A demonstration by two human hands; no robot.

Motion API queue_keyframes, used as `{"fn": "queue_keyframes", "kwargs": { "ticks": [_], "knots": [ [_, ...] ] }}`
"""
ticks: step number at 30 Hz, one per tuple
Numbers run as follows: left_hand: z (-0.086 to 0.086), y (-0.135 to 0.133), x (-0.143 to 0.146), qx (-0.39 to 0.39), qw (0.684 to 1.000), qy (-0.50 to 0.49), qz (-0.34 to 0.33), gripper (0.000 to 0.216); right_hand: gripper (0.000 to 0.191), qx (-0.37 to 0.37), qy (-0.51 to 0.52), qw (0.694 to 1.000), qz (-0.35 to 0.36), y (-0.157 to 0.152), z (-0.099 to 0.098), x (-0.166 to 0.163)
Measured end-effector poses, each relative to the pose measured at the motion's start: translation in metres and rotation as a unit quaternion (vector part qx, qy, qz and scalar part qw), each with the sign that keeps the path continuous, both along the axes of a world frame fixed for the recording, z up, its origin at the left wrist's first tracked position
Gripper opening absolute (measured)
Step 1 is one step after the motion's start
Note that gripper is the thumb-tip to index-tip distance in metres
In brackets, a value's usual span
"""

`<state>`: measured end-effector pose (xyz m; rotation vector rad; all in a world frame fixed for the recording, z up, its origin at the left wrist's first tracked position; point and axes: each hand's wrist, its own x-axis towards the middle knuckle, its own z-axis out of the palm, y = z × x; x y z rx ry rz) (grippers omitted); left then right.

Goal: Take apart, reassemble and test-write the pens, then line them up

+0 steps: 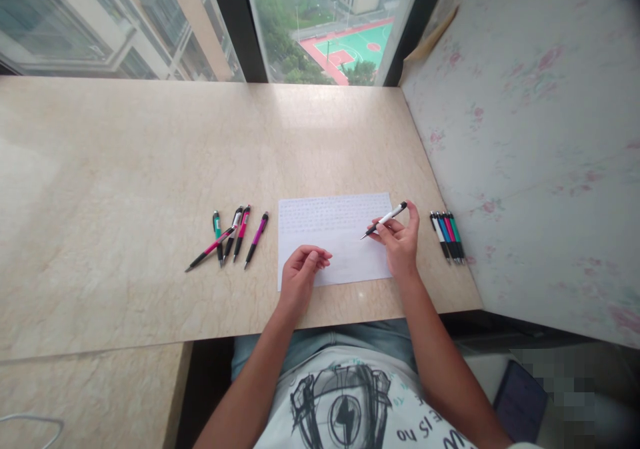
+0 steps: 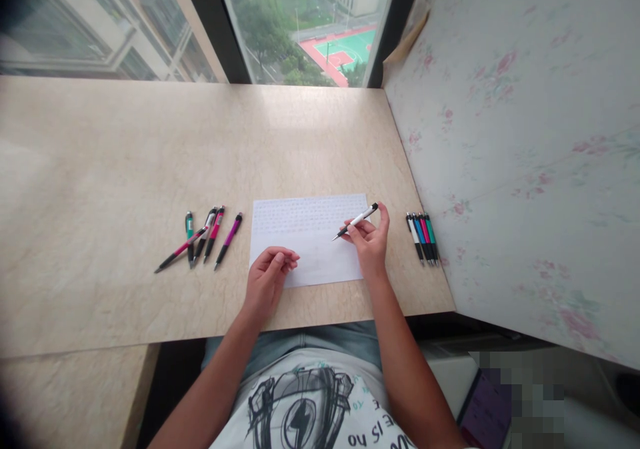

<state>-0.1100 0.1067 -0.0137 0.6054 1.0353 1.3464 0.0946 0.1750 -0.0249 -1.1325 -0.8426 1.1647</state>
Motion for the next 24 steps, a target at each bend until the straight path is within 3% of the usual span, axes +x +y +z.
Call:
{"fn": "queue_keyframes", "kwargs": {
  "ticks": [14,18,24],
  "knots": [
    [0.0011,0.0003,-0.0004,-0.018,1.000,-0.014,0.000,0.014,0.096,0.005,-0.008,1.000,-0.001,0.0011,-0.0018,0.0006],
    [-0.0001,0.0003,-0.0011,-0.024,1.000,-0.018,0.002,0.013,0.089,0.008,-0.023,1.000,-0.001,0.0006,-0.0008,-0.0003],
    [0.0008,0.0004,-0.0008,-0.033,0.999,-0.025,0.008,0.012,0.089,0.036,-0.062,0.997,-0.039,0.0081,0.0003,0.0002]
  ]
}}
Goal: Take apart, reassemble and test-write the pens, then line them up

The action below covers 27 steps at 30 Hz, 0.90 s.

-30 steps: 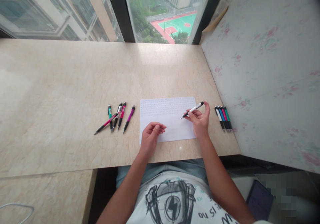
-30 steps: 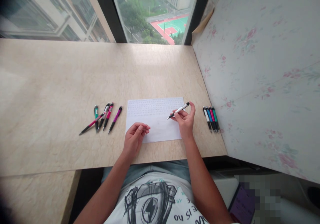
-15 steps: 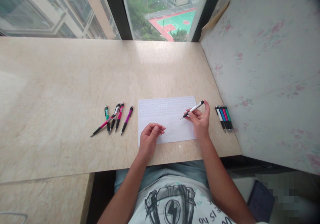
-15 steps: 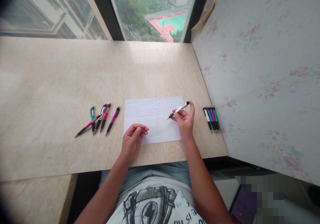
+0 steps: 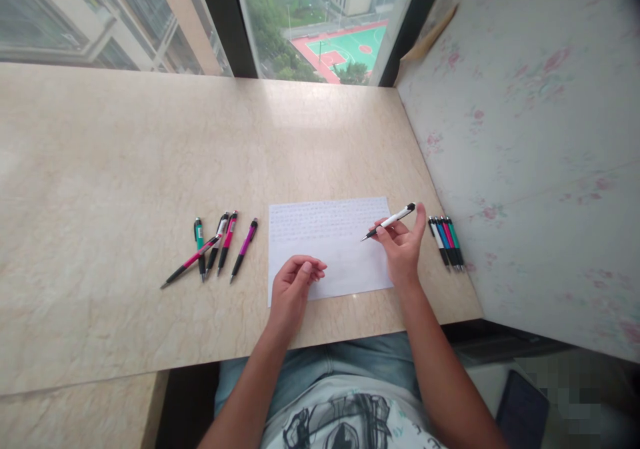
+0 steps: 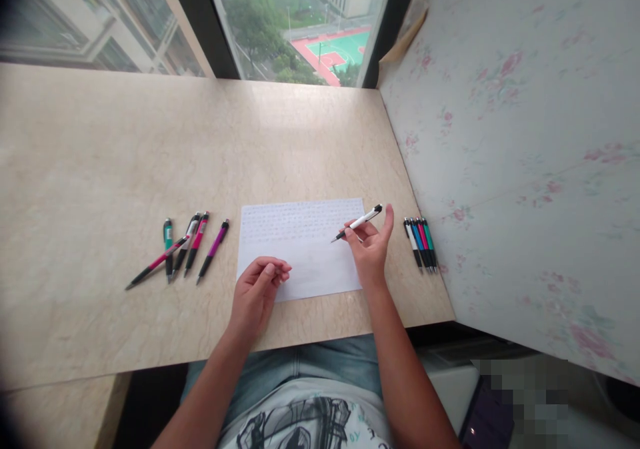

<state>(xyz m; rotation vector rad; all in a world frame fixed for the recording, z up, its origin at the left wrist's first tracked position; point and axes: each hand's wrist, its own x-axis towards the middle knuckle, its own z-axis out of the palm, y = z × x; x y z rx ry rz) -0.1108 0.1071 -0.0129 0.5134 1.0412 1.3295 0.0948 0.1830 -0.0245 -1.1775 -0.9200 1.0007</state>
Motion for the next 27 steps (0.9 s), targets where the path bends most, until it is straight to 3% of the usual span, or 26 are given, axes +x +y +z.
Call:
{"fn": "queue_keyframes", "kwargs": {
  "ticks": [1,4,5,8,11,15,27],
  "knots": [
    [0.000,0.000,0.000,-0.001,1.000,0.001,0.000,0.012,0.081,-0.002,-0.008,1.000,-0.007,0.003,0.000,0.001],
    [0.000,0.000,0.000,0.000,1.000,0.007,-0.003,0.013,0.032,-0.027,-0.045,0.998,-0.034,0.009,-0.001,0.004],
    [0.000,0.000,0.000,0.001,1.000,0.009,-0.004,0.013,0.027,-0.035,-0.054,0.997,-0.039,0.011,-0.001,0.004],
    [-0.001,0.000,-0.001,0.005,1.000,0.012,-0.007,0.013,0.032,-0.039,-0.079,0.996,-0.020,0.013,0.003,0.004],
    [-0.002,0.000,-0.001,0.005,1.000,0.010,-0.009,0.013,0.024,-0.038,-0.130,0.990,0.047,0.012,0.007,0.001],
    [-0.001,0.001,-0.001,0.004,1.000,0.006,-0.010,0.013,0.032,-0.022,-0.231,0.965,0.120,0.013,0.007,-0.001],
    [0.002,0.002,0.000,-0.003,1.000,-0.001,-0.003,0.014,0.043,-0.001,-0.414,0.909,0.045,0.016,-0.005,-0.006]
  ]
}}
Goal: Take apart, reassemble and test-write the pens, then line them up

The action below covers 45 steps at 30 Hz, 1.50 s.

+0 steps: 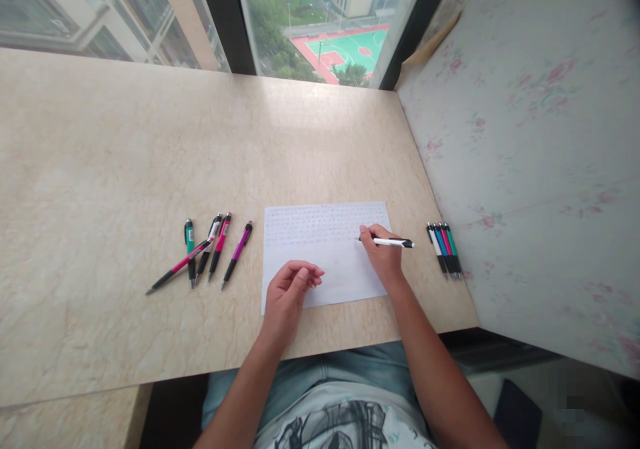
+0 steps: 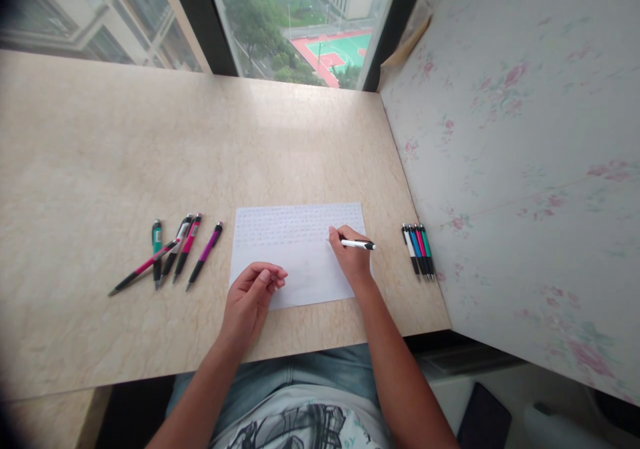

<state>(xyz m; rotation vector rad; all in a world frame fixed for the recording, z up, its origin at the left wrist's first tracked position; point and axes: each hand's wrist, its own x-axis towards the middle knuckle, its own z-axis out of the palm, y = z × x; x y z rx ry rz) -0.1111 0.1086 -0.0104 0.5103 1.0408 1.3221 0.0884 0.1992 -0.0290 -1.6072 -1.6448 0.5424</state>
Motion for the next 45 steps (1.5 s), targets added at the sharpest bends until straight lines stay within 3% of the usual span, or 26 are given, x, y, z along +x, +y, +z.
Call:
{"fn": "queue_keyframes", "kwargs": {
  "ticks": [45],
  "knots": [
    [-0.0010,0.0006,0.0006,0.000,1.000,0.016,0.002,0.014,0.042,0.031,-0.027,0.999,-0.017,0.0006,-0.0038,-0.0001]
  ]
}}
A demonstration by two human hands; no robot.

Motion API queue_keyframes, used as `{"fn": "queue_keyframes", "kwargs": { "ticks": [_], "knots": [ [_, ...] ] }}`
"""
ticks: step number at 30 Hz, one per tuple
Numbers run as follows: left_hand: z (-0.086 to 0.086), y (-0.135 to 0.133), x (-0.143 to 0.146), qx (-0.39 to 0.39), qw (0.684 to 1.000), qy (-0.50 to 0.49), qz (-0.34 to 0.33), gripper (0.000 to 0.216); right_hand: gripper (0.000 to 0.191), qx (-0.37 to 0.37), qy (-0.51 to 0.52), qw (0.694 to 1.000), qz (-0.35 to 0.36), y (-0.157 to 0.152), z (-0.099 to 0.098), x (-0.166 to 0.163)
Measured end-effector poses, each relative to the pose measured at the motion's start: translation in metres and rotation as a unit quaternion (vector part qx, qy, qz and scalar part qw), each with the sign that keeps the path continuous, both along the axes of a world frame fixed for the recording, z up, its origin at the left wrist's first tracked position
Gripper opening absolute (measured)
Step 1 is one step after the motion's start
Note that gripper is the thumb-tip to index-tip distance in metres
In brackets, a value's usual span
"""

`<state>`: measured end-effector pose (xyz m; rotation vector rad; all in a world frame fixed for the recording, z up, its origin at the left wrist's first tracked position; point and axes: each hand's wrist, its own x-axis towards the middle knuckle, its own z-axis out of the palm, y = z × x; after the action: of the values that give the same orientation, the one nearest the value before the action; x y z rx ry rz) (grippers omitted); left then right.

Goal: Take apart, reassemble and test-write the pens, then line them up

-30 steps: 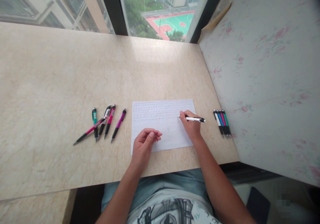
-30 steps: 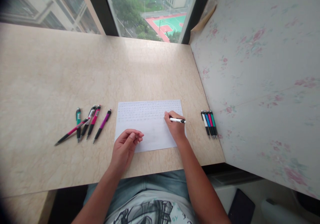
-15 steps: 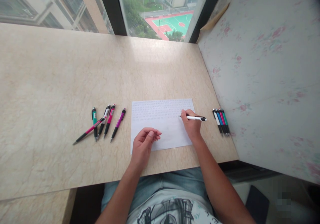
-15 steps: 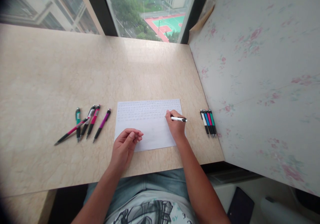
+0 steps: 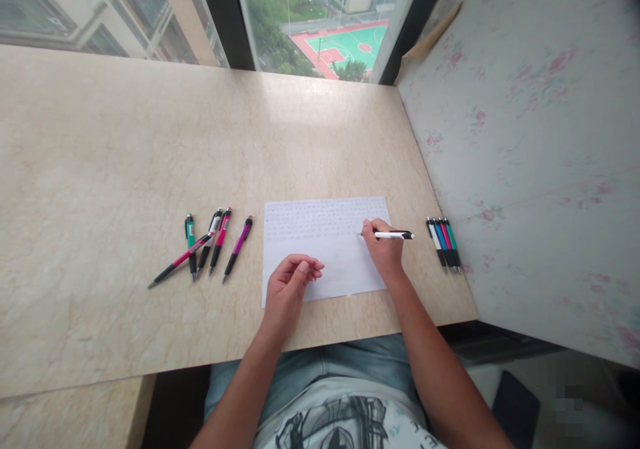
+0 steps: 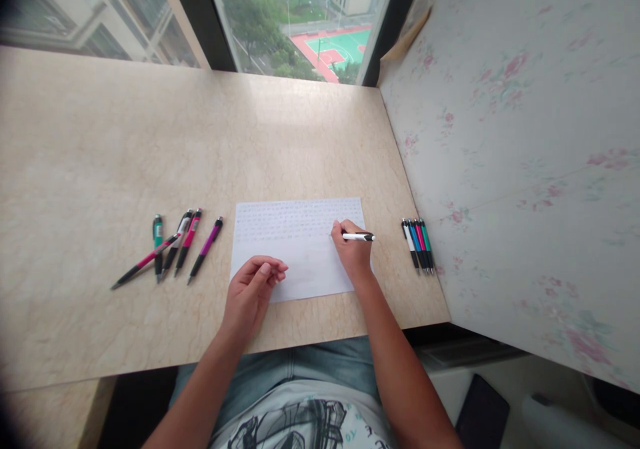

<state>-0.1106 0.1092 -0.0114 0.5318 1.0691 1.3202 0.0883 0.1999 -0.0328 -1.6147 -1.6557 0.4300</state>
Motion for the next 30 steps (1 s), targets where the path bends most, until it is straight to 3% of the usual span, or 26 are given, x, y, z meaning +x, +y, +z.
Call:
{"fn": "queue_keyframes", "kwargs": {
  "ticks": [4,8,13,16,17,19,22,30],
  "knots": [
    [-0.001,0.000,0.000,0.003,1.000,-0.002,0.000,0.014,0.041,-0.003,0.034,0.999,-0.010,0.000,-0.001,0.002],
    [0.000,0.000,0.000,0.003,1.000,0.000,0.000,0.014,0.037,-0.027,0.156,0.986,-0.041,0.000,0.001,0.006],
    [0.000,0.000,0.000,-0.002,1.000,-0.013,0.004,0.014,0.035,-0.024,0.227,0.973,-0.016,0.005,0.005,0.011],
    [-0.001,0.000,0.000,0.001,1.000,-0.018,0.004,0.014,0.025,-0.038,0.314,0.948,-0.025,0.006,0.008,0.012],
    [-0.001,0.000,0.000,0.002,1.000,-0.018,0.003,0.014,0.031,-0.053,0.347,0.936,-0.031,0.004,0.010,0.012],
    [-0.001,0.000,0.000,0.002,1.000,-0.016,0.001,0.013,0.059,-0.085,0.387,0.918,-0.035,-0.001,0.016,0.012],
    [-0.002,-0.001,0.000,0.001,1.000,-0.015,0.005,0.013,0.095,-0.114,0.381,0.917,-0.033,-0.012,0.026,0.009],
    [-0.001,-0.002,0.000,0.002,1.000,-0.017,0.006,0.013,0.078,-0.123,0.374,0.919,-0.005,-0.022,0.028,0.002]
  ]
}}
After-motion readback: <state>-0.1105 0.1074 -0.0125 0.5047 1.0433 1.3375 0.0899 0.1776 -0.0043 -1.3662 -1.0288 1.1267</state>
